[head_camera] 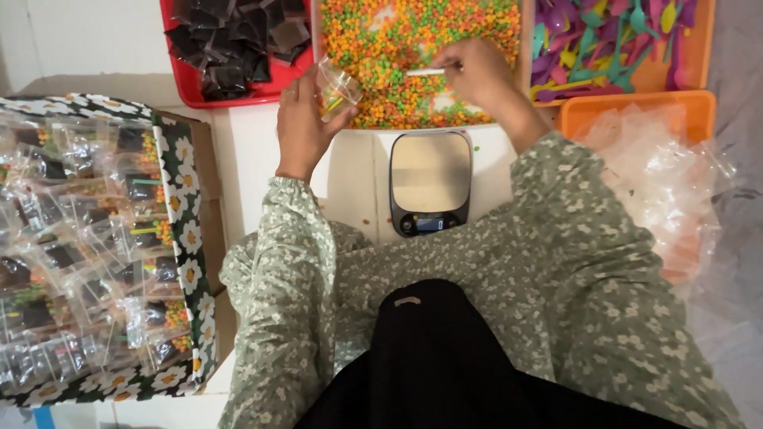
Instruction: Scooping small candies into plastic bags, weighing them on a digital scale, and sealing them.
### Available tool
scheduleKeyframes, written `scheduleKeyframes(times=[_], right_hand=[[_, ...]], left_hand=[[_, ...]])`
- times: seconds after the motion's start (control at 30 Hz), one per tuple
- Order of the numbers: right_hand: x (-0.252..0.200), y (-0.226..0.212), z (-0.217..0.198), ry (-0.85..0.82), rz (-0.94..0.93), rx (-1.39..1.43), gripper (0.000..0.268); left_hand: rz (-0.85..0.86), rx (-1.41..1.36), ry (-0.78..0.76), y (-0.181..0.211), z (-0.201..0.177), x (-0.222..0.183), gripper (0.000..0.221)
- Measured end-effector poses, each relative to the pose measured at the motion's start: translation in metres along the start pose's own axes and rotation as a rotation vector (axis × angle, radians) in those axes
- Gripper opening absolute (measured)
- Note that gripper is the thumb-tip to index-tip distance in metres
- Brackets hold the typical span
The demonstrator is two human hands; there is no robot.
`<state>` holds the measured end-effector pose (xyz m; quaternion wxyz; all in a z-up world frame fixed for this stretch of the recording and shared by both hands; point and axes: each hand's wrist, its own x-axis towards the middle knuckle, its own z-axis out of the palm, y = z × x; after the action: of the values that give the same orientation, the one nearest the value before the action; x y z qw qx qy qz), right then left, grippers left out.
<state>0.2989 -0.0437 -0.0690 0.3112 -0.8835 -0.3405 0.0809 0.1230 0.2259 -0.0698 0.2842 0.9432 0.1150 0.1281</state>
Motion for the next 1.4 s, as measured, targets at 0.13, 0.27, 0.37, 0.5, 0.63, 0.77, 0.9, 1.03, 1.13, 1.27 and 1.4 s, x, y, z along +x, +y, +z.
scheduleKeyframes(times=[0.13, 0.27, 0.37, 0.5, 0.63, 0.77, 0.9, 1.03, 1.13, 1.27, 1.4], right_hand=[[0.006, -0.001, -0.032, 0.020, -0.091, -0.028, 0.026], [0.008, -0.020, -0.036, -0.007, -0.108, -0.154, 0.028], [-0.002, -0.053, -0.037, 0.073, -0.189, -0.339, 0.028], [-0.018, -0.108, -0.062, 0.333, -0.409, -0.731, 0.012], [-0.018, -0.085, -0.091, 0.427, -0.427, -0.650, 0.014], [-0.010, 0.010, -0.083, 0.452, -0.187, -0.496, 0.006], [-0.013, 0.098, -0.034, 0.367, -0.022, -0.513, 0.028], [-0.016, 0.122, 0.029, 0.343, 0.113, -0.452, 0.038], [-0.020, 0.091, 0.061, 0.248, 0.200, -0.431, 0.052], [-0.025, 0.038, 0.093, 0.077, 0.272, -0.214, 0.049], [-0.027, 0.025, 0.110, -0.095, 0.276, 0.000, 0.023]], left_hand=[[0.057, 0.064, 0.018, 0.002, 0.021, 0.007, 0.083], [0.104, 0.132, -0.010, 0.010, 0.043, 0.017, 0.091], [0.125, 0.107, 0.003, 0.020, 0.055, 0.024, 0.092], [0.108, -0.120, 0.093, 0.042, 0.049, 0.032, 0.084], [0.098, -0.219, 0.157, 0.038, 0.060, 0.042, 0.091], [0.079, -0.644, 0.201, 0.032, 0.059, 0.044, 0.074], [0.158, -0.753, 0.304, 0.044, 0.030, 0.032, 0.078], [0.128, -0.738, 0.296, 0.037, 0.016, 0.020, 0.083], [0.109, -0.727, 0.295, 0.031, 0.008, 0.016, 0.081], [0.077, -0.625, 0.290, 0.024, -0.001, 0.009, 0.080], [0.076, -0.627, 0.285, 0.015, -0.003, 0.005, 0.079]])
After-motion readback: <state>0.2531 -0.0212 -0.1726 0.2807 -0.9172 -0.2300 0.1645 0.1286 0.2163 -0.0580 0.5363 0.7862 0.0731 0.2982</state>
